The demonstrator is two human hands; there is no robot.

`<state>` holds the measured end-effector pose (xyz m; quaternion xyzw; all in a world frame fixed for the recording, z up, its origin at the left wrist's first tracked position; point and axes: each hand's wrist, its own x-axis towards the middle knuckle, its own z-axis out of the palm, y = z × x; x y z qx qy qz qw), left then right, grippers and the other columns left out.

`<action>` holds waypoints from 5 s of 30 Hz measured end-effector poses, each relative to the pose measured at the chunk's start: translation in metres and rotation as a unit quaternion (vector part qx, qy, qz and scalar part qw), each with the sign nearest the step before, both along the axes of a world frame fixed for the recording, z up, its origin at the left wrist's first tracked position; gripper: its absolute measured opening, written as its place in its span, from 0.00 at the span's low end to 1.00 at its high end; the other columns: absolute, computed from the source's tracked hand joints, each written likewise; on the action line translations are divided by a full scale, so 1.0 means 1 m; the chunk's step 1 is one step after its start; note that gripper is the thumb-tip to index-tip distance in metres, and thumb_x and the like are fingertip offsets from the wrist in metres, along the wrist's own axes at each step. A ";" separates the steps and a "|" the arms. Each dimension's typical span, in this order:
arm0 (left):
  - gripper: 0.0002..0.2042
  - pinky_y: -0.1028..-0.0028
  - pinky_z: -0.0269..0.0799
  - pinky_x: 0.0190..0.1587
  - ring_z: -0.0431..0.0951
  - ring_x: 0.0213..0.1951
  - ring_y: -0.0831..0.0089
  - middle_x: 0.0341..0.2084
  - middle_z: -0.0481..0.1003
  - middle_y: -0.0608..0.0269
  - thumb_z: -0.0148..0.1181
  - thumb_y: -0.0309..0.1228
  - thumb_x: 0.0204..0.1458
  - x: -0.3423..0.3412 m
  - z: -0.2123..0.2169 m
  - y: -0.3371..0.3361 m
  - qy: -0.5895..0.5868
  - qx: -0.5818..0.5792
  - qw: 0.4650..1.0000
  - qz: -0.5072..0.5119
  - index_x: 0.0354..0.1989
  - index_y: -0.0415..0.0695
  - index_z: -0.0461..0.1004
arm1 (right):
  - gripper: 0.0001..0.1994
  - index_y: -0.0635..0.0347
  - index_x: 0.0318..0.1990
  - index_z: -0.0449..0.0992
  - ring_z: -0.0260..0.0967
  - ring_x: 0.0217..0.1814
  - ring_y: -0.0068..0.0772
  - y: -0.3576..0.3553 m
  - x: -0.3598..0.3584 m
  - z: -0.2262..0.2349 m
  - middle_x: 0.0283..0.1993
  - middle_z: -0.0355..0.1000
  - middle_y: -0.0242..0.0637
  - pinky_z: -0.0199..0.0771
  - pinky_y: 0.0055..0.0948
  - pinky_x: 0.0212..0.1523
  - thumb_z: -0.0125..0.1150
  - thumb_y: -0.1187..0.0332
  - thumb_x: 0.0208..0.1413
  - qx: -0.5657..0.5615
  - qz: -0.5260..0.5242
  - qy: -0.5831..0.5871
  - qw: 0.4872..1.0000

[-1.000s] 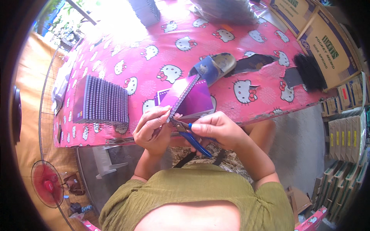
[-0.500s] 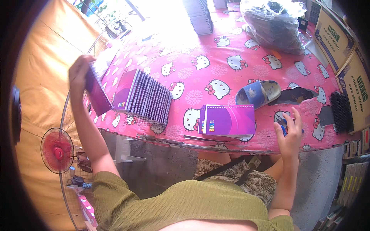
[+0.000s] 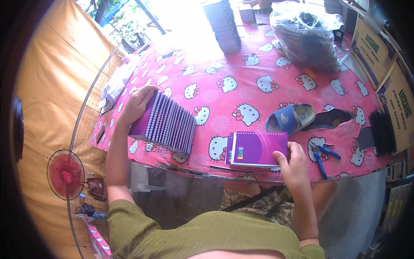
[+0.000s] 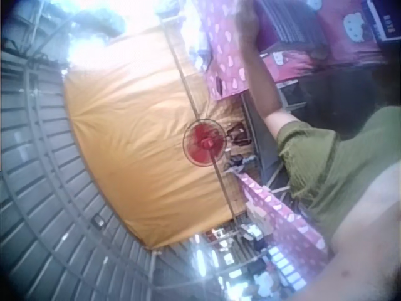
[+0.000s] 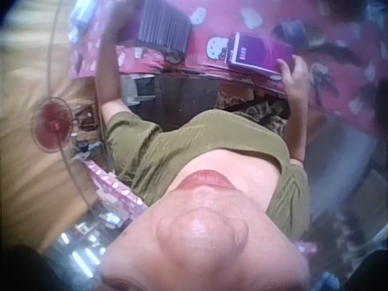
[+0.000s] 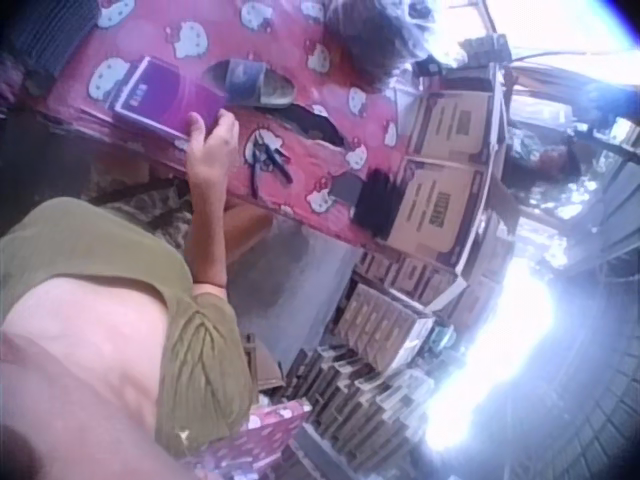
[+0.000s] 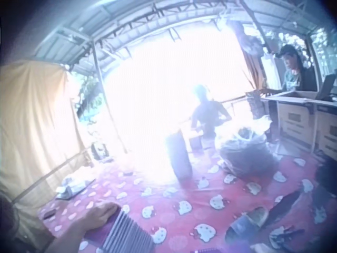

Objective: The person assembles notebooks by threading spiral coils through punched paper and covers, then uses pliers to trim and crimp the ends of the coils.

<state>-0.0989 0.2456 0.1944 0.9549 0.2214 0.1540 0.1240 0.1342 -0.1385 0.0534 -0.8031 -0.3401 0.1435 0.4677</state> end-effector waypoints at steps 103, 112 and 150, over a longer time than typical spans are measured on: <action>0.15 0.72 0.71 0.49 0.76 0.46 0.66 0.42 0.73 0.55 0.52 0.13 0.55 0.070 -0.104 -0.221 -0.351 -0.368 0.837 -0.202 0.50 0.40 0.66 | 0.23 0.63 0.49 0.64 0.67 0.51 0.32 0.009 -0.006 0.055 0.44 0.68 0.40 0.68 0.30 0.53 0.67 0.81 0.47 0.225 0.114 0.091 0.963; 0.29 0.64 0.65 0.54 0.67 0.52 0.56 0.50 0.66 0.50 0.58 0.13 0.48 0.081 -0.113 -0.239 -0.296 -0.180 0.935 -0.070 0.60 0.45 0.63 | 0.22 0.57 0.40 0.58 0.62 0.38 0.22 0.024 -0.022 0.009 0.35 0.63 0.33 0.67 0.22 0.44 0.64 0.87 0.46 0.335 0.121 0.225 0.907; 0.07 0.66 0.56 0.50 0.71 0.39 0.69 0.29 0.78 0.72 0.70 0.29 0.43 0.116 -0.099 -0.247 -0.259 -0.069 0.963 -0.035 0.31 0.48 0.79 | 0.11 0.64 0.39 0.72 0.70 0.51 0.52 -0.177 0.336 -0.025 0.46 0.68 0.49 0.74 0.44 0.47 0.64 0.72 0.49 -0.374 -0.311 -0.303 0.819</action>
